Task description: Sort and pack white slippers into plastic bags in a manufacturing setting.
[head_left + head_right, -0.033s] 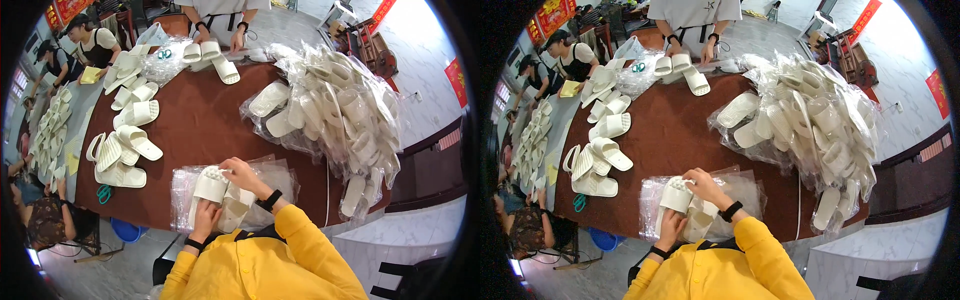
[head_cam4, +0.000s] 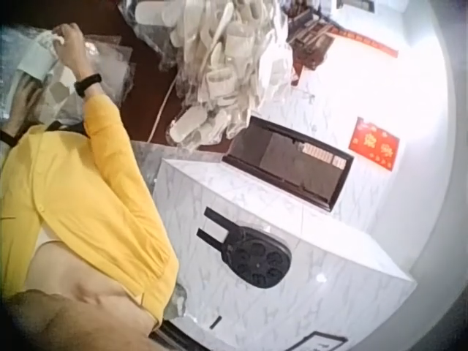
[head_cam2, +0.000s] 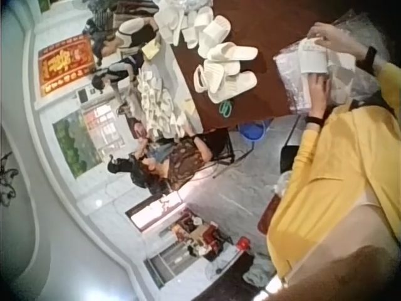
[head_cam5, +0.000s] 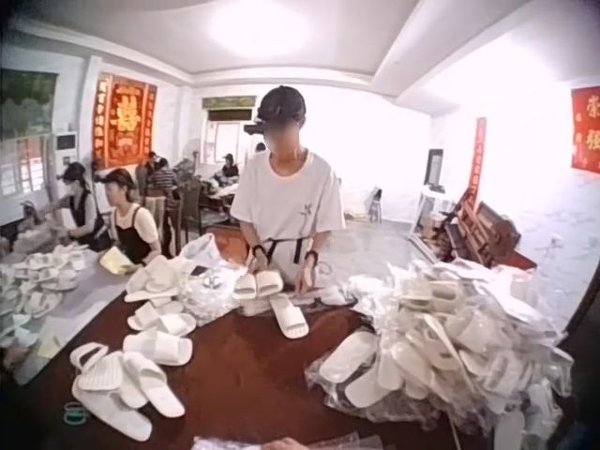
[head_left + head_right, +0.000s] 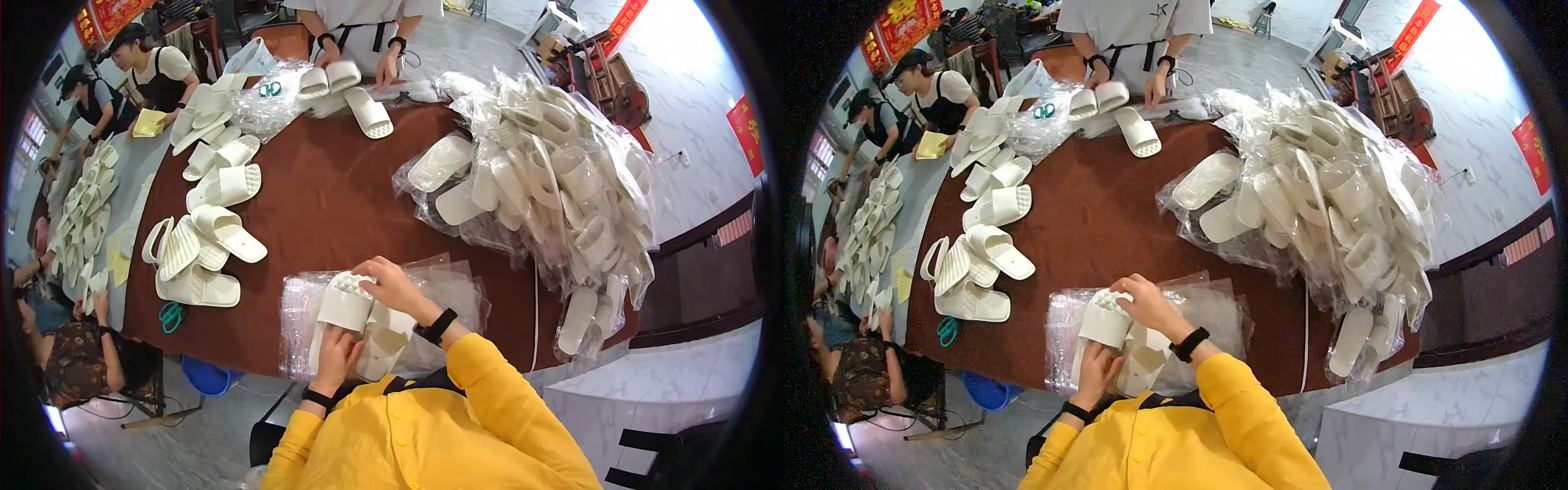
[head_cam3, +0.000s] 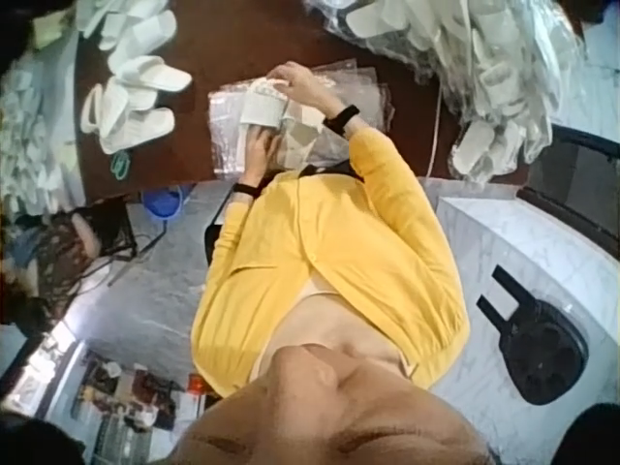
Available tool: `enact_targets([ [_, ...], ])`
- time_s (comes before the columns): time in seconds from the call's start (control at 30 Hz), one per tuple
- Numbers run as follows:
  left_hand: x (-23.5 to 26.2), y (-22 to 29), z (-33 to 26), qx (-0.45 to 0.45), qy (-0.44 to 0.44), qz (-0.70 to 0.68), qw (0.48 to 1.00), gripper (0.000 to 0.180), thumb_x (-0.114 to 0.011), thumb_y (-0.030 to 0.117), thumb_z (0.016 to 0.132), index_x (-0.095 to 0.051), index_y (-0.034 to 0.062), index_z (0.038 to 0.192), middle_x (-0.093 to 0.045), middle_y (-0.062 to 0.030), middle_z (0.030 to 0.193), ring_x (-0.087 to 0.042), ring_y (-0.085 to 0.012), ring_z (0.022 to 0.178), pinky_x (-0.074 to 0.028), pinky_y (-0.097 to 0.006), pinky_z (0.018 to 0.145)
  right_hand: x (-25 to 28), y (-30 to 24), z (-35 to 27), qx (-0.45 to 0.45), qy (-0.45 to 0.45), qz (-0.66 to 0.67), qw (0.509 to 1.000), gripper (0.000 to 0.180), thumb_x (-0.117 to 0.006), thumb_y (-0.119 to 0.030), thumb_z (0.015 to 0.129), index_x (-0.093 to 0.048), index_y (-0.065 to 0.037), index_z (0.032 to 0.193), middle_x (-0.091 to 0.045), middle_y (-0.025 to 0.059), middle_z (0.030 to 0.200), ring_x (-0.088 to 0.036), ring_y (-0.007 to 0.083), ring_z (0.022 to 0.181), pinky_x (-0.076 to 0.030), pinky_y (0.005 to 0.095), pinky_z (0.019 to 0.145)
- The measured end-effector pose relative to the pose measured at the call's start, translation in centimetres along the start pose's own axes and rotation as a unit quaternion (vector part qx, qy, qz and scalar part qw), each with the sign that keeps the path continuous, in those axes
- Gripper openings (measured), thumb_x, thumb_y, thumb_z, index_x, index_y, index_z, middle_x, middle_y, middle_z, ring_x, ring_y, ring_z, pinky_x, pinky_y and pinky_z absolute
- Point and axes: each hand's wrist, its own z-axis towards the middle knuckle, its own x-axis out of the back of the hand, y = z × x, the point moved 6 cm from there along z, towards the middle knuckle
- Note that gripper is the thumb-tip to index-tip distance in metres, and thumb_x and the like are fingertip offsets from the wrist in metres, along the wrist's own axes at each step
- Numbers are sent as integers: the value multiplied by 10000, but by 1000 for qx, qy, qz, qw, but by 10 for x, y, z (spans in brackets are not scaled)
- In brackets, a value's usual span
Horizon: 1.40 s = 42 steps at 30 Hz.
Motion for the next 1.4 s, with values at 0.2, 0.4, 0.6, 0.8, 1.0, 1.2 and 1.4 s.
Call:
enact_targets([
  [0.2, 1, 0, 7, -2, 0, -21, 1000, 140, -738, 68, 768, -613, 11, 793, -594, -178, 945, -547, -409, 953, -459, -472, 821, -29, 2, 27, -30, -23, -20, 999, 293, -573, -146, 917, -662, -84, 1190, -654, 132, 1148, -598, 363, 1109, -499, 444, 917],
  [0.4, 5, -5, 2, 9, 16, -23, 1000, 112, -726, 70, 779, -645, 26, 843, -613, -157, 938, -574, -386, 927, -474, -452, 802, -52, 13, 41, -97, -67, -4, 993, 206, -637, -204, 889, -728, -61, 1008, -692, 150, 1053, -658, 348, 980, -518, 418, 860],
  [0.6, 15, 13, 1, -7, -6, -49, 999, 131, -664, 73, 847, -650, 6, 959, -623, -168, 1097, -585, -371, 1036, -475, -440, 913, -15, 13, 28, -59, 42, -4, 997, 132, -697, -143, 851, -719, -31, 918, -677, 122, 868, -679, 244, 795, -532, 345, 724],
  [0.8, 49, 27, -13, 26, 95, -2, 995, 271, -627, 22, 872, -656, 47, 1140, -617, -134, 1229, -601, -325, 1108, -502, -387, 945, 28, -24, -10, -38, 38, 3, 999, 98, -713, -100, 837, -719, -32, 907, -665, 88, 820, -582, 182, 653, -464, 303, 606],
  [1.0, 43, 41, 57, 94, 58, -165, 980, 313, -610, 36, 900, -621, 47, 1212, -642, -136, 1168, -644, -290, 1010, -535, -361, 825, 20, -46, -42, 10, 36, 13, 999, 86, -730, -96, 833, -737, -59, 910, -635, 60, 782, -538, 151, 624, -422, 285, 562],
  [1.2, 17, 41, 72, 110, 29, -237, 965, 222, -610, 69, 929, -637, 12, 1142, -707, -136, 1006, -694, -258, 915, -538, -329, 796, 28, -43, -53, -18, 109, 38, 993, 96, -728, -75, 828, -724, -47, 920, -637, 58, 781, -526, 136, 574, -402, 283, 529],
  [1.4, 7, 25, 64, 141, 39, -262, 954, 154, -628, 93, 930, -655, 12, 1059, -719, -115, 934, -699, -232, 858, -532, -310, 770, 33, -50, -61, -11, 205, 209, 956, 114, -708, -15, 842, -672, -2, 950, -655, 88, 874, -652, 179, 798, -541, 303, 700],
])
